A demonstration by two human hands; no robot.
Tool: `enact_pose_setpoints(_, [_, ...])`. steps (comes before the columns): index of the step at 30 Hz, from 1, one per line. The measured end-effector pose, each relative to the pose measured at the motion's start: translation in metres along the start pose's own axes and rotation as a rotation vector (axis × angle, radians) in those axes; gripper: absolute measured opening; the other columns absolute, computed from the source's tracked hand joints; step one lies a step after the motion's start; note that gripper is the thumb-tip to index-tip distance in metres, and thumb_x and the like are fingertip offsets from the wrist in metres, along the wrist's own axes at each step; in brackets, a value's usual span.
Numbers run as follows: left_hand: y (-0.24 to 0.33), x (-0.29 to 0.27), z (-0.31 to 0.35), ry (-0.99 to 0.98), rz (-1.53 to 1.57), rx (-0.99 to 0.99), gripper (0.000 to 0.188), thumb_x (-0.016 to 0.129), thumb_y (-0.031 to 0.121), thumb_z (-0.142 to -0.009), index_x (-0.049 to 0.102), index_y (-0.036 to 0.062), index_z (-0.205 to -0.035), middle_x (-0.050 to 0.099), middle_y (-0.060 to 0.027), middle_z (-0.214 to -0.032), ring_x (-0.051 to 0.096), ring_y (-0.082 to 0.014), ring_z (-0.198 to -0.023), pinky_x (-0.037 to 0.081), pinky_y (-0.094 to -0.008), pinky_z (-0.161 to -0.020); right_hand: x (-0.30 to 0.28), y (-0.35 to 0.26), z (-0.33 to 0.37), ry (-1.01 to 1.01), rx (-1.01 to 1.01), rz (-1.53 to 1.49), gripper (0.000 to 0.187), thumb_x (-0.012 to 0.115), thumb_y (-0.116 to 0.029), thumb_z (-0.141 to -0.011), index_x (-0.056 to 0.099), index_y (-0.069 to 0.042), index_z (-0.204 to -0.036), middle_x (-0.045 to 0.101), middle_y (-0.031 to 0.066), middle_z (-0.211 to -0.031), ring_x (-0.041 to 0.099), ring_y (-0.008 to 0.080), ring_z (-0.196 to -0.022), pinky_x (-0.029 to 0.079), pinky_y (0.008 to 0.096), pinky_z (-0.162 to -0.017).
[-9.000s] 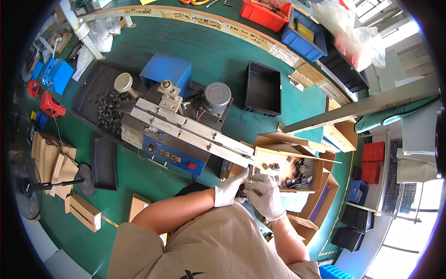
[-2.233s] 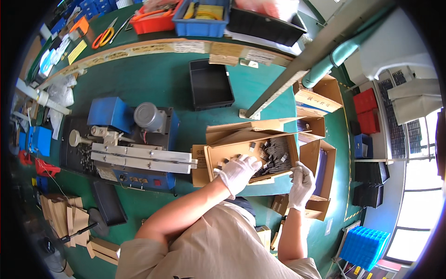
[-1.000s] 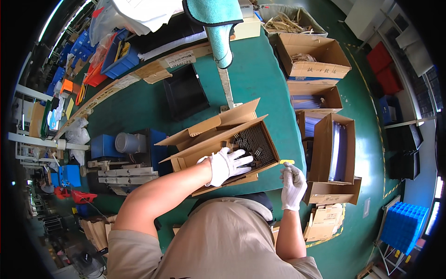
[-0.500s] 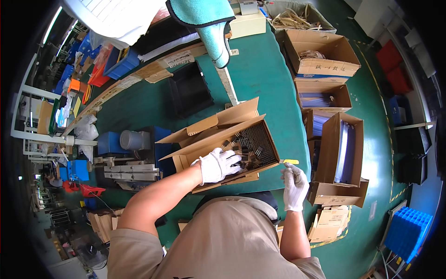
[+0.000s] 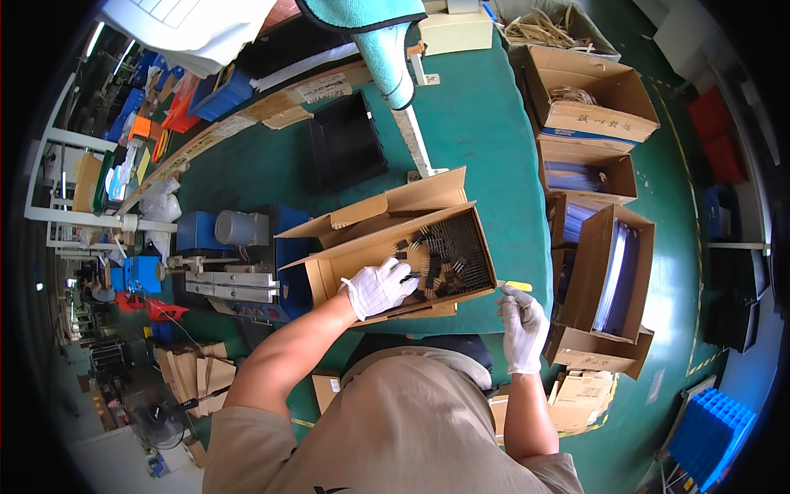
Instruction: The person sorts small black plastic components from a cardboard box into a black tray. They pick up the parts one by one or in small groups, briefly inspect them, and place them into the tray on the workbench.
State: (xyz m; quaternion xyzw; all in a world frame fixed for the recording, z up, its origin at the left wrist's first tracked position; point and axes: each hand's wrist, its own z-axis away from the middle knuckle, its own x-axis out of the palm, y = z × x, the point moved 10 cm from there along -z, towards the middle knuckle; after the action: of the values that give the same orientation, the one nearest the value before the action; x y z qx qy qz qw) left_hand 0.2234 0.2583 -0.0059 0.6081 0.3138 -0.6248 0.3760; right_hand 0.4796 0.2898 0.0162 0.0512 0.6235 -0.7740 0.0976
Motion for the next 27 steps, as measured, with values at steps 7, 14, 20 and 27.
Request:
enact_pose_setpoints(7, [-0.070, -0.026, 0.037, 0.395, 0.583, -0.508, 0.028, 0.072, 0.006, -0.079, 0.068, 0.0102, -0.106, 0.064, -0.0122, -0.100, 0.067, -0.0328, -0.088, 0.056, -0.0400, -0.079, 0.035, -0.023, -0.009, -0.119, -0.133, 0.091, 0.016, 0.066, -0.008, -0.096, 0.071, -0.003, -0.110, 0.073, 0.0107, -0.091, 0.069, 0.0189, -0.078, 0.054, 0.0316, -0.076])
enact_pose_setpoints(14, [-0.074, 0.023, 0.084, 0.379, 2.124, -1.030, 0.031, 0.060, 0.022, -0.098, 0.056, 0.0109, -0.126, 0.065, -0.0024, -0.101, 0.061, -0.0093, -0.081, 0.044, -0.0205, -0.055, 0.150, -0.085, -0.005, -0.362, -0.386, 0.258, 0.024, 0.067, -0.013, -0.095, 0.070, 0.001, -0.114, 0.073, 0.0192, -0.097, 0.070, 0.0339, -0.091, 0.054, 0.0378, -0.082])
enact_pose_setpoints(20, [-0.062, 0.014, 0.092, 0.240, 2.309, -0.737, 0.038, 0.063, 0.033, -0.094, 0.060, 0.0077, -0.121, 0.066, -0.0011, -0.100, 0.061, -0.0076, -0.078, 0.045, -0.0216, -0.057, 0.228, -0.078, -0.011, -0.459, -0.259, 0.140, 0.039, 0.066, -0.029, -0.100, 0.066, 0.000, -0.126, 0.071, 0.0128, -0.103, 0.067, 0.0181, -0.097, 0.052, 0.0316, -0.090])
enact_pose_setpoints(27, [-0.059, 0.006, 0.113, 0.240, 2.402, -0.650, 0.037, 0.061, 0.032, -0.097, 0.057, 0.0075, -0.124, 0.065, -0.0008, -0.101, 0.060, -0.0070, -0.077, 0.040, -0.0215, -0.052, 0.247, -0.087, 0.002, -0.387, 0.044, 0.143, 0.030, 0.068, -0.030, -0.099, 0.070, -0.001, -0.103, 0.064, 0.0007, -0.079, 0.058, 0.0099, -0.070, 0.047, 0.0264, -0.065])
